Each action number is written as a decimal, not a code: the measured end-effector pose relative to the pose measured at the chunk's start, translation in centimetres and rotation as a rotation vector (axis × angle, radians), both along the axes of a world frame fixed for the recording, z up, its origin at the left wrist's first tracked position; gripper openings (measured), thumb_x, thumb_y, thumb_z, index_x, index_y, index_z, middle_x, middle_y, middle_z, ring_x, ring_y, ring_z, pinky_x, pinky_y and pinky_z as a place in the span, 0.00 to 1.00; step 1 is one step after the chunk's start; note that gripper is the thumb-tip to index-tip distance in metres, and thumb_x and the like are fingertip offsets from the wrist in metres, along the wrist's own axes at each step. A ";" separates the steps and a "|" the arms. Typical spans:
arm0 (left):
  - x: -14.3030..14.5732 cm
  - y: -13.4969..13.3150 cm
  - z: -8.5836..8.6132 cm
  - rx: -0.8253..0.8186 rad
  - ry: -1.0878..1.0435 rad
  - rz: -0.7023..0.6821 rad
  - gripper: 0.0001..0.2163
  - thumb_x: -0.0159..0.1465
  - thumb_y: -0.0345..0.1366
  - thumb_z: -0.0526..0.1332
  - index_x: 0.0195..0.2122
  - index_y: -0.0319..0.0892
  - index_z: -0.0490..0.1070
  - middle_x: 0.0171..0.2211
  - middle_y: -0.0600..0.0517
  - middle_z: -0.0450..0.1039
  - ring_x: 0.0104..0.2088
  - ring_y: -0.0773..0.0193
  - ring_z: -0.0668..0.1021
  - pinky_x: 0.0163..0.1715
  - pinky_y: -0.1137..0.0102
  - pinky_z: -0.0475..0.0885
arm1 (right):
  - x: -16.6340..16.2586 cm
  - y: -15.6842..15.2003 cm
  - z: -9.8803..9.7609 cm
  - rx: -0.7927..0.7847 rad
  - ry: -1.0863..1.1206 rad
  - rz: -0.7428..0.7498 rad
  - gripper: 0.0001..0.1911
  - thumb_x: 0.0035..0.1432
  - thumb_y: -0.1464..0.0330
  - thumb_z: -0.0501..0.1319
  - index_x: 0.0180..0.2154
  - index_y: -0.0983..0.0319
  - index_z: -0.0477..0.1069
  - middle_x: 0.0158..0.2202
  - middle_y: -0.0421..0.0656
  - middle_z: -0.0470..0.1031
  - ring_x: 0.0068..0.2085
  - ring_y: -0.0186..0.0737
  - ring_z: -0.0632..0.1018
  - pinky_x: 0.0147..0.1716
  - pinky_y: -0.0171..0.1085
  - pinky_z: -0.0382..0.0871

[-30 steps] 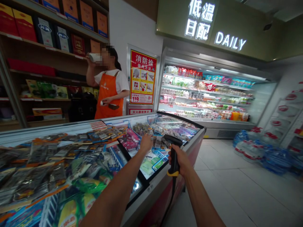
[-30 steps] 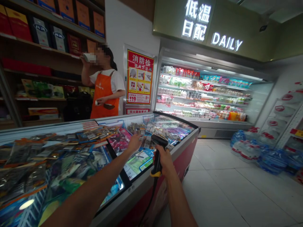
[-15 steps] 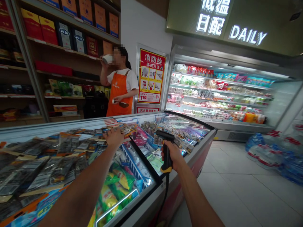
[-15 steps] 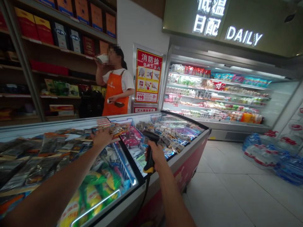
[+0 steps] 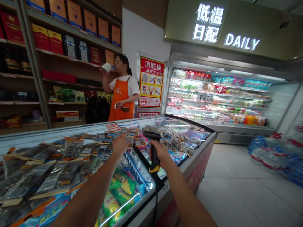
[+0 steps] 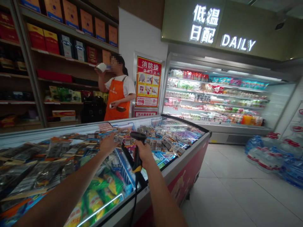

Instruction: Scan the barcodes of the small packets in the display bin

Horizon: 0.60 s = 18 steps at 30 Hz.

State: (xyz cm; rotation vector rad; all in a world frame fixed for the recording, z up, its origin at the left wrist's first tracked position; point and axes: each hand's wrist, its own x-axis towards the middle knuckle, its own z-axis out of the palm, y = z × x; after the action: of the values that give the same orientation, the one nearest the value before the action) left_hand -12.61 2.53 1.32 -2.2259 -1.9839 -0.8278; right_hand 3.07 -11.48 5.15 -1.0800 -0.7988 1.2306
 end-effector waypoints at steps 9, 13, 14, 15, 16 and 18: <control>1.0 1.0 0.8 0.089 -0.758 -0.227 0.20 0.49 0.23 0.57 0.44 0.43 0.62 0.41 0.48 0.71 0.44 0.58 0.74 0.43 0.65 0.67 | 1.1 -0.5 0.2 -0.005 0.046 -0.033 0.12 0.48 0.61 0.58 0.23 0.63 0.64 0.14 0.35 0.65 0.13 0.30 0.65 0.10 0.30 0.60; 3.1 1.6 -0.5 0.009 -1.135 -0.401 0.22 0.48 0.23 0.56 0.46 0.43 0.60 0.35 0.52 0.74 0.38 0.64 0.76 0.40 0.69 0.69 | 1.0 -0.8 0.9 0.025 0.068 -0.024 0.12 0.48 0.60 0.58 0.24 0.63 0.64 0.14 0.36 0.66 0.13 0.30 0.66 0.10 0.30 0.61; 3.5 1.7 -0.9 0.012 -1.180 -0.414 0.22 0.48 0.24 0.56 0.46 0.43 0.60 0.35 0.52 0.74 0.38 0.64 0.77 0.40 0.69 0.69 | 1.0 -0.9 1.0 0.034 0.074 -0.017 0.12 0.47 0.60 0.58 0.24 0.63 0.64 0.15 0.36 0.66 0.13 0.30 0.66 0.10 0.31 0.61; 3.9 1.8 -1.3 0.019 -1.208 -0.422 0.21 0.48 0.24 0.57 0.45 0.43 0.60 0.35 0.52 0.74 0.37 0.64 0.77 0.40 0.69 0.70 | 0.9 -0.9 1.0 0.040 0.079 -0.009 0.12 0.46 0.60 0.59 0.24 0.63 0.64 0.15 0.36 0.66 0.13 0.30 0.66 0.10 0.31 0.61; 4.3 1.8 -1.6 0.022 -1.221 -0.432 0.21 0.49 0.25 0.57 0.45 0.42 0.60 0.35 0.51 0.74 0.37 0.64 0.77 0.39 0.69 0.70 | 0.8 -0.9 1.1 0.044 0.081 -0.001 0.13 0.46 0.60 0.59 0.24 0.63 0.64 0.15 0.36 0.66 0.13 0.30 0.66 0.10 0.31 0.60; 4.7 1.9 -2.1 0.026 -1.198 -0.443 0.20 0.50 0.27 0.57 0.45 0.42 0.60 0.34 0.51 0.75 0.36 0.64 0.77 0.37 0.68 0.70 | 0.8 -0.8 1.0 0.046 0.080 0.010 0.13 0.45 0.59 0.60 0.25 0.63 0.65 0.15 0.36 0.66 0.13 0.29 0.65 0.10 0.30 0.60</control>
State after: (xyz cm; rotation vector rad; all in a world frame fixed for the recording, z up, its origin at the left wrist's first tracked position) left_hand -7.89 4.40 -0.74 -2.3883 -1.6018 -2.6847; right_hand 3.86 -12.32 6.14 -0.9844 -0.7681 1.2505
